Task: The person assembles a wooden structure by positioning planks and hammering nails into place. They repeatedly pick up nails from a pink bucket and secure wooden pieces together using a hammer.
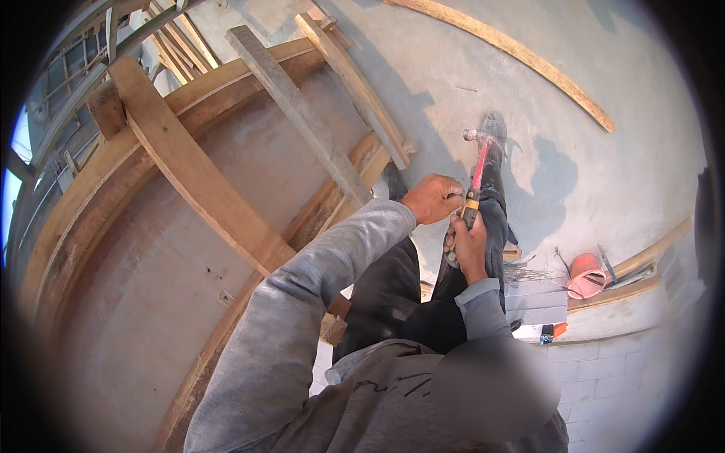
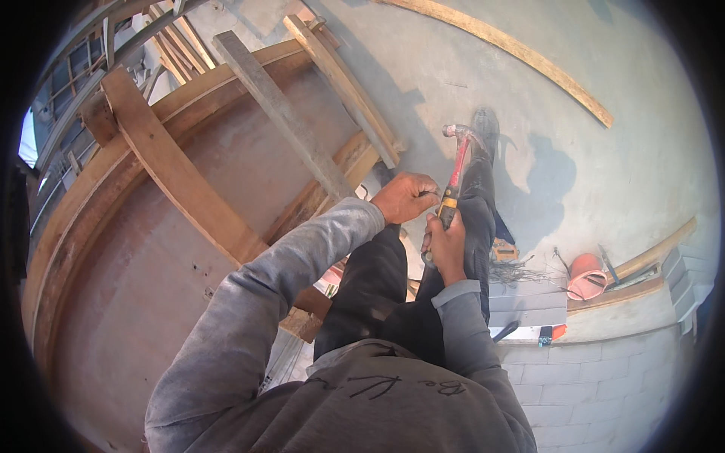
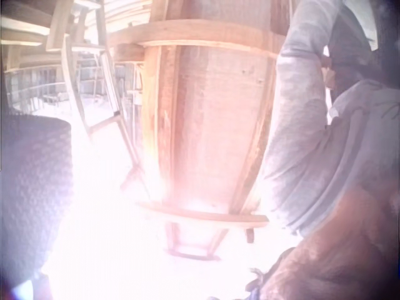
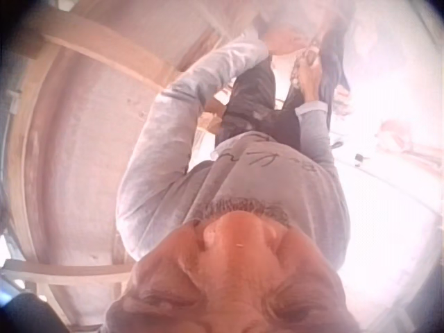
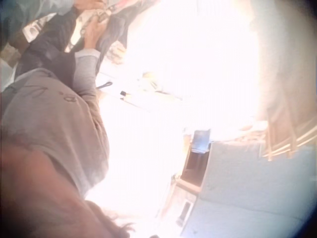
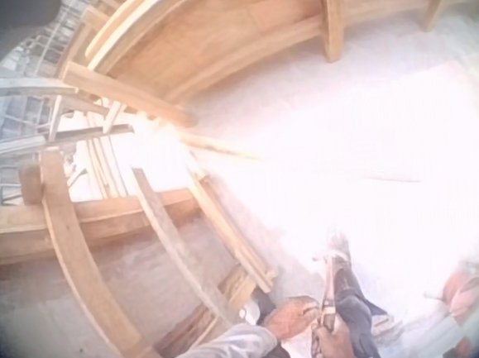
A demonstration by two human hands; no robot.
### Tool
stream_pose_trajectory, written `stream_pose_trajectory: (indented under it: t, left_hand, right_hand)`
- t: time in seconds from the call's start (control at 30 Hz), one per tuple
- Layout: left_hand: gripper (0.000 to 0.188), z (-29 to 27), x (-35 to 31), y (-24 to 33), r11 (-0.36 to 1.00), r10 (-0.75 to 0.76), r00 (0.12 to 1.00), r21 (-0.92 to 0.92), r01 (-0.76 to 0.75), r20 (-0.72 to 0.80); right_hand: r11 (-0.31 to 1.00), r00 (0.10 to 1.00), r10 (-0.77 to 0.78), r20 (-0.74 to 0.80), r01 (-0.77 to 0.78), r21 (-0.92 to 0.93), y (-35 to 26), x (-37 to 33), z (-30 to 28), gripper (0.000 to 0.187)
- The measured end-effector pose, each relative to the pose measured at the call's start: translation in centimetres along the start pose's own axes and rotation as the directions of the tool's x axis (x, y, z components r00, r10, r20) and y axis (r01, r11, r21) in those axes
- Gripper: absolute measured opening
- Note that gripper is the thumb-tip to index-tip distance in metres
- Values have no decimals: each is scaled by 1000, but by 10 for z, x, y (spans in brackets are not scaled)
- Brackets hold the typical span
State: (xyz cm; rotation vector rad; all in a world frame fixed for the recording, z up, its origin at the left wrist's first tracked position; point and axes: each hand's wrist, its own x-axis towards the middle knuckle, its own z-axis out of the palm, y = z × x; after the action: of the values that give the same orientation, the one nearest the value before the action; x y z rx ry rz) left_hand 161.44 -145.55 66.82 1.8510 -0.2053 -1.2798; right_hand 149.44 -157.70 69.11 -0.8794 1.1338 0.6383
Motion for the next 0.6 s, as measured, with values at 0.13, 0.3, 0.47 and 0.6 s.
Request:
stream_pose_trajectory:
  t: [0.13,0.3,0.47,0.6]
  left_hand:
    - [13,-72,2,-45,935,-76,773,225,275,-629]
    - [13,-160,-30,-121,627,322,828,759,177,-459]
    - [15,-189,-37,-177,721,216,838,661,210,-502]
    - [19,-196,-25,-186,532,352,808,811,242,-472]
  right_hand:
    - [892,970,-180,163,231,-390,-44,35,25,27]
    - [268,449,-701,554,886,-378,-81,109,145,50]
    - [80,388,-396,832,918,-389,-105,159,250,52]
    - [57,469,-399,788,871,-489,-93,206,287,50]
